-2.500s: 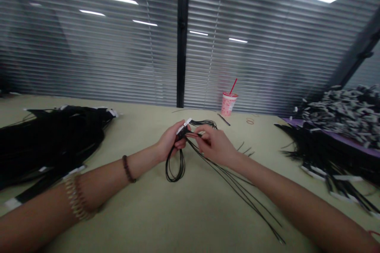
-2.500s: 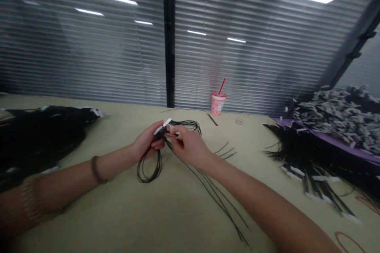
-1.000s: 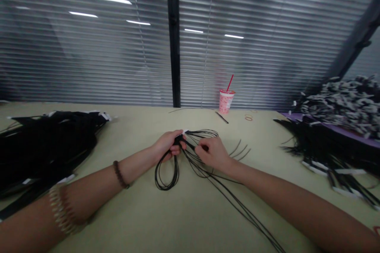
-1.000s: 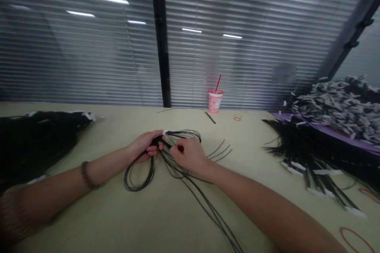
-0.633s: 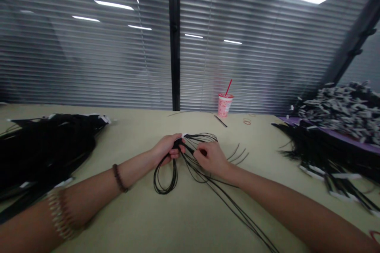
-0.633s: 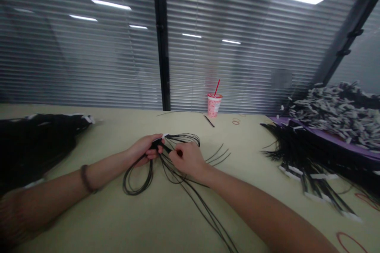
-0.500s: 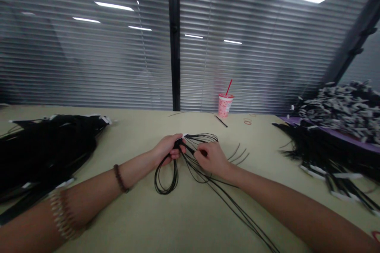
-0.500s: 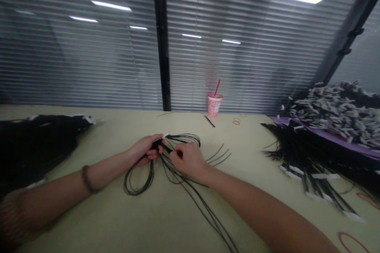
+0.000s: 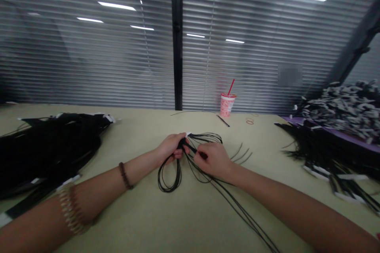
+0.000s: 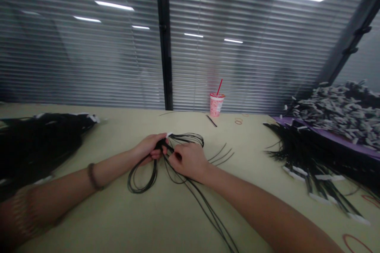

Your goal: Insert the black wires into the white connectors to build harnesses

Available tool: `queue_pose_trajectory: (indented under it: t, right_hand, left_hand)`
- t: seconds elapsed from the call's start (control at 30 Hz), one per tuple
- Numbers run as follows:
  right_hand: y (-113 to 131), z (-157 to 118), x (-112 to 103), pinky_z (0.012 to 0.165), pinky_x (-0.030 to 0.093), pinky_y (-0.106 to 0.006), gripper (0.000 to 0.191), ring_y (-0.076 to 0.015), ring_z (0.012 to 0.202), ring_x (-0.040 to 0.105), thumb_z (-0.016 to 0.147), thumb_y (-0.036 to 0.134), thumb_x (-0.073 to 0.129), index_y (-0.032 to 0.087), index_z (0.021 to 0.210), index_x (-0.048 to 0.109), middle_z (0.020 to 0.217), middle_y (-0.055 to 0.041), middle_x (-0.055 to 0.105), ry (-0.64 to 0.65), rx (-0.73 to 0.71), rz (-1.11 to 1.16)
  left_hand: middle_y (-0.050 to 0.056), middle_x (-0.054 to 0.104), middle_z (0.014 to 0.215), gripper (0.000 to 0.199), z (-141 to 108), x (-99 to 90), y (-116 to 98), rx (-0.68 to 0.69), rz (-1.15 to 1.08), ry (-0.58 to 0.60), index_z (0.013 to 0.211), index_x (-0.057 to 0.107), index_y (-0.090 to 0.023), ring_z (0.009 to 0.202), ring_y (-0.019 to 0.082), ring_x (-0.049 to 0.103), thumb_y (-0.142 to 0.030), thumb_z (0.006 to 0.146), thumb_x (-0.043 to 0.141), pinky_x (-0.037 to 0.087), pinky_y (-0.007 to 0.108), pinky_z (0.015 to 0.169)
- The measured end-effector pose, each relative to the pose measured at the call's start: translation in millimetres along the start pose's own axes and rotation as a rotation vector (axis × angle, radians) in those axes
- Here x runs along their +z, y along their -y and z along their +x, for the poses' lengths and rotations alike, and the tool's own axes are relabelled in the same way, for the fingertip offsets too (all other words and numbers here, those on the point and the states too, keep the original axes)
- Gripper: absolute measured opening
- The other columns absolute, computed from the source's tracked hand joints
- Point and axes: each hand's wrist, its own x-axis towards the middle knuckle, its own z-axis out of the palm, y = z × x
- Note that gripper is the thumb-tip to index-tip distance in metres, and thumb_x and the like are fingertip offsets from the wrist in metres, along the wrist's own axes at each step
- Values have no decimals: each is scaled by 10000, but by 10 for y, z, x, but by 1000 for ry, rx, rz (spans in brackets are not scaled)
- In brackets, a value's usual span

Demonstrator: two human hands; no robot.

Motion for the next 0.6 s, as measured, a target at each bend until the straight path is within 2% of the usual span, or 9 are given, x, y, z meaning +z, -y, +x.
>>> queue_pose_trajectory:
  t: [0.17,0.6]
  right_hand:
    - [-2,5,-6,522,263,-227,182,-97,524,488,713,235,456,166,568,541,558,4,581,11,-28,-48]
    - [-9,13,-6,499,260,-237,166,-103,514,503,699,246,480,182,579,576,569,5,598,-22,-61,-121]
  left_hand:
    - [52,576,447,273,-9,12,-9,-11,4,-8,699,505,-124,268,5,217,-384,759,452,155,147,309]
    - [46,573,445,300,22,-8,28,1,35,-13,698,504,-132,272,11,225,-422,750,450,153,149,306]
